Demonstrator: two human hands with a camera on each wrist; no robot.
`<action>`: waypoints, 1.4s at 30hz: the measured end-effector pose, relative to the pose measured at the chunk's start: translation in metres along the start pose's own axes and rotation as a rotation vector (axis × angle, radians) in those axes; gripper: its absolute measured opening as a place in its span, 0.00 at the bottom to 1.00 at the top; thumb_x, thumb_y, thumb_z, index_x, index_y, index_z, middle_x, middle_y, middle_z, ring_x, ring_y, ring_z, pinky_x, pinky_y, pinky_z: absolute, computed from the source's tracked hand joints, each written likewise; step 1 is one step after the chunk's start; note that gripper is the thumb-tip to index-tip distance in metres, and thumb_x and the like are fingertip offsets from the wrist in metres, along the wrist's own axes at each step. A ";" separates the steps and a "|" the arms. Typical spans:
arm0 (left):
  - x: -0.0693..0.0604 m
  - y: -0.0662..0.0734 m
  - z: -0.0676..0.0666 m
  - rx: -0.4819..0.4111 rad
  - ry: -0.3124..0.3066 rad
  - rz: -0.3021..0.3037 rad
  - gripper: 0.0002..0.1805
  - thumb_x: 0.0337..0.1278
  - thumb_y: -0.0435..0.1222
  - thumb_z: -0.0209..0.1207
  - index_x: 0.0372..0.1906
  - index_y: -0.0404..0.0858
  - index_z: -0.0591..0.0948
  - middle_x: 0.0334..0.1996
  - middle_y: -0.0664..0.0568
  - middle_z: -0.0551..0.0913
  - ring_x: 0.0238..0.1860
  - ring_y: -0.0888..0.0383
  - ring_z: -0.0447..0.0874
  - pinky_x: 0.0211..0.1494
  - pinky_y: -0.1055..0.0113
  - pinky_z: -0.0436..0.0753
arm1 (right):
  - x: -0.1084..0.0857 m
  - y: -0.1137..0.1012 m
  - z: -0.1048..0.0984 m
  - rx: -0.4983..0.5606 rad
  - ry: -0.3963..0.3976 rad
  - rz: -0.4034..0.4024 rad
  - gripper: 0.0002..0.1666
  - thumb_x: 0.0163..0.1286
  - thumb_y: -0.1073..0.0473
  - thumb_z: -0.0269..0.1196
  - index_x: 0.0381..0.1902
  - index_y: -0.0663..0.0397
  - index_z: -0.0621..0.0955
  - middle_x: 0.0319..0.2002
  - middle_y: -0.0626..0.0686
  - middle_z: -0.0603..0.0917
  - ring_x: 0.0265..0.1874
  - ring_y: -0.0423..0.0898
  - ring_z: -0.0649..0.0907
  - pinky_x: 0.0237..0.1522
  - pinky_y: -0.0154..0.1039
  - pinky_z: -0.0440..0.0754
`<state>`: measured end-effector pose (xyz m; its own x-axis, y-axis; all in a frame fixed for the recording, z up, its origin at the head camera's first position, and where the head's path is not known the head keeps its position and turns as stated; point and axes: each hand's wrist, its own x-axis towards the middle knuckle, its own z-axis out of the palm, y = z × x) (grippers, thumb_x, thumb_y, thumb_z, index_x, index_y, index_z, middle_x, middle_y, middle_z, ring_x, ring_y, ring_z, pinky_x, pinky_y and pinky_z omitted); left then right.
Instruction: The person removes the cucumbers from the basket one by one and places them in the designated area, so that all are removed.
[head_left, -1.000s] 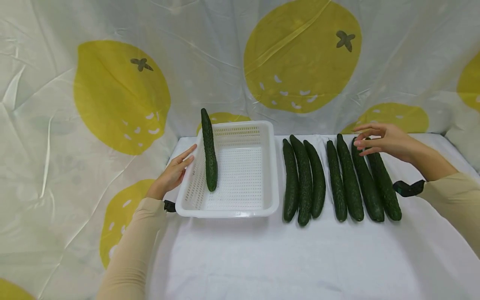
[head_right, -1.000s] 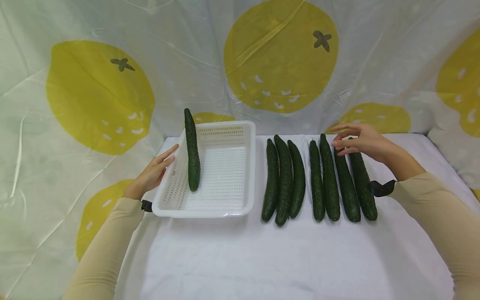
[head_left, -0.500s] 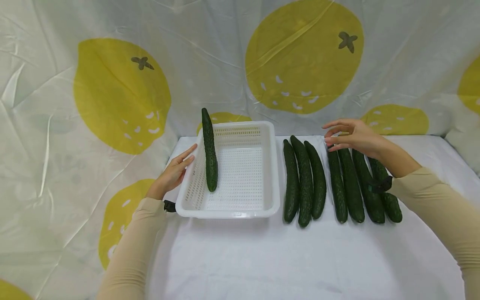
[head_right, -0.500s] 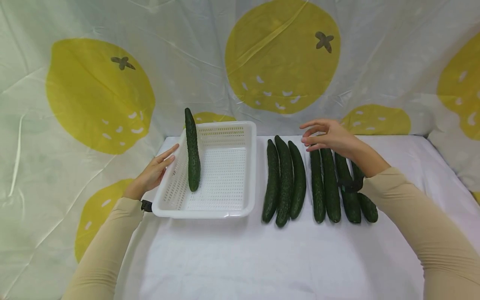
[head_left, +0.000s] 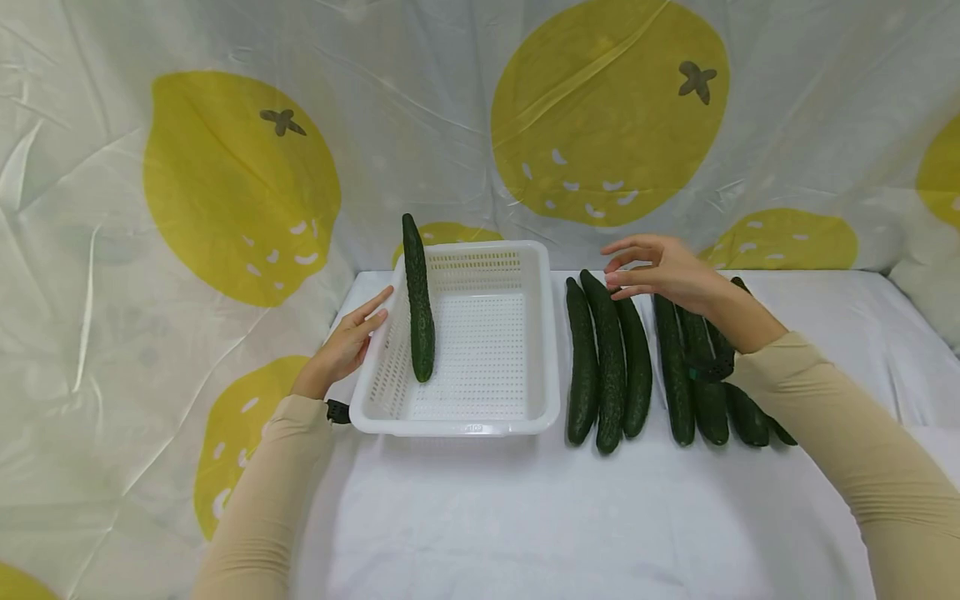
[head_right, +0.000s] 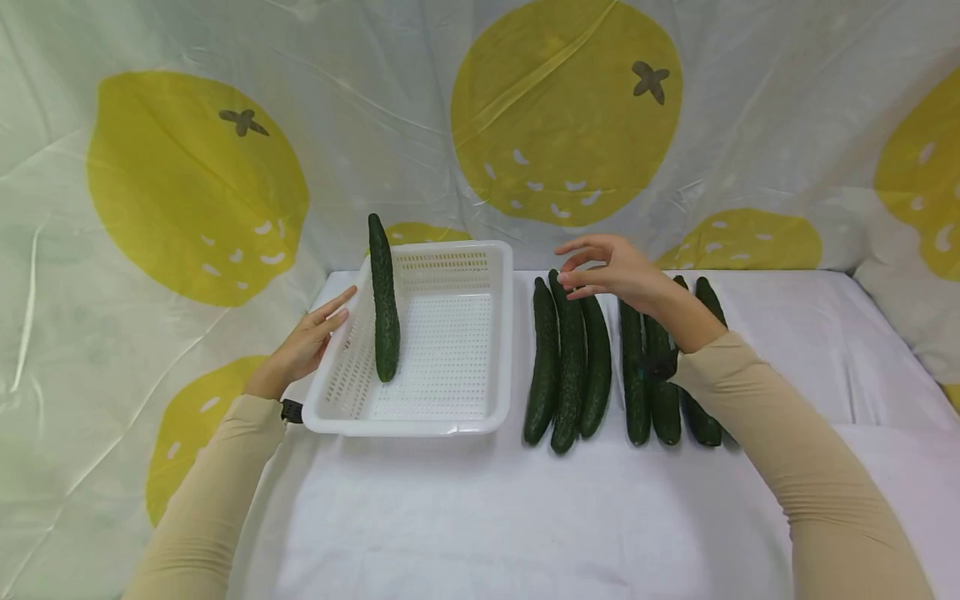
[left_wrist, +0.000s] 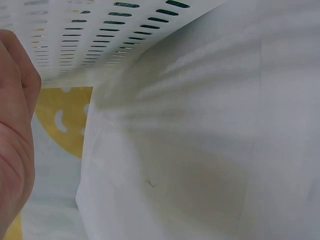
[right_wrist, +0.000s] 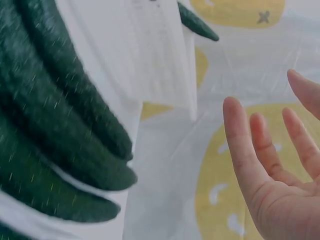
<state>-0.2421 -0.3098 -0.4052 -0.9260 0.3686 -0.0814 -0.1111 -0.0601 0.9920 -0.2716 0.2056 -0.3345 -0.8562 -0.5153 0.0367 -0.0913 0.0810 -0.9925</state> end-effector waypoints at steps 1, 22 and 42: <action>0.000 0.000 0.000 0.000 0.001 0.001 0.31 0.81 0.35 0.42 0.81 0.48 0.49 0.58 0.49 0.77 0.42 0.61 0.85 0.37 0.71 0.84 | 0.002 0.000 0.003 0.000 -0.004 -0.003 0.26 0.70 0.70 0.64 0.65 0.60 0.75 0.49 0.63 0.78 0.46 0.54 0.84 0.50 0.52 0.83; 0.000 -0.006 -0.002 0.014 0.029 0.032 0.30 0.81 0.36 0.43 0.81 0.47 0.52 0.59 0.50 0.77 0.46 0.61 0.85 0.40 0.71 0.84 | 0.061 -0.017 0.067 0.040 -0.045 0.025 0.27 0.67 0.69 0.67 0.64 0.63 0.75 0.53 0.65 0.76 0.46 0.62 0.83 0.50 0.55 0.82; 0.002 -0.004 -0.001 0.040 0.045 0.011 0.31 0.80 0.38 0.45 0.80 0.50 0.54 0.60 0.47 0.75 0.41 0.62 0.85 0.35 0.72 0.83 | 0.122 -0.010 0.128 0.126 -0.016 0.084 0.28 0.67 0.68 0.68 0.64 0.61 0.75 0.50 0.62 0.77 0.46 0.59 0.83 0.54 0.57 0.80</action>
<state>-0.2436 -0.3098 -0.4090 -0.9424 0.3262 -0.0740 -0.0874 -0.0265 0.9958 -0.3100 0.0330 -0.3347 -0.8500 -0.5246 -0.0476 0.0454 0.0171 -0.9988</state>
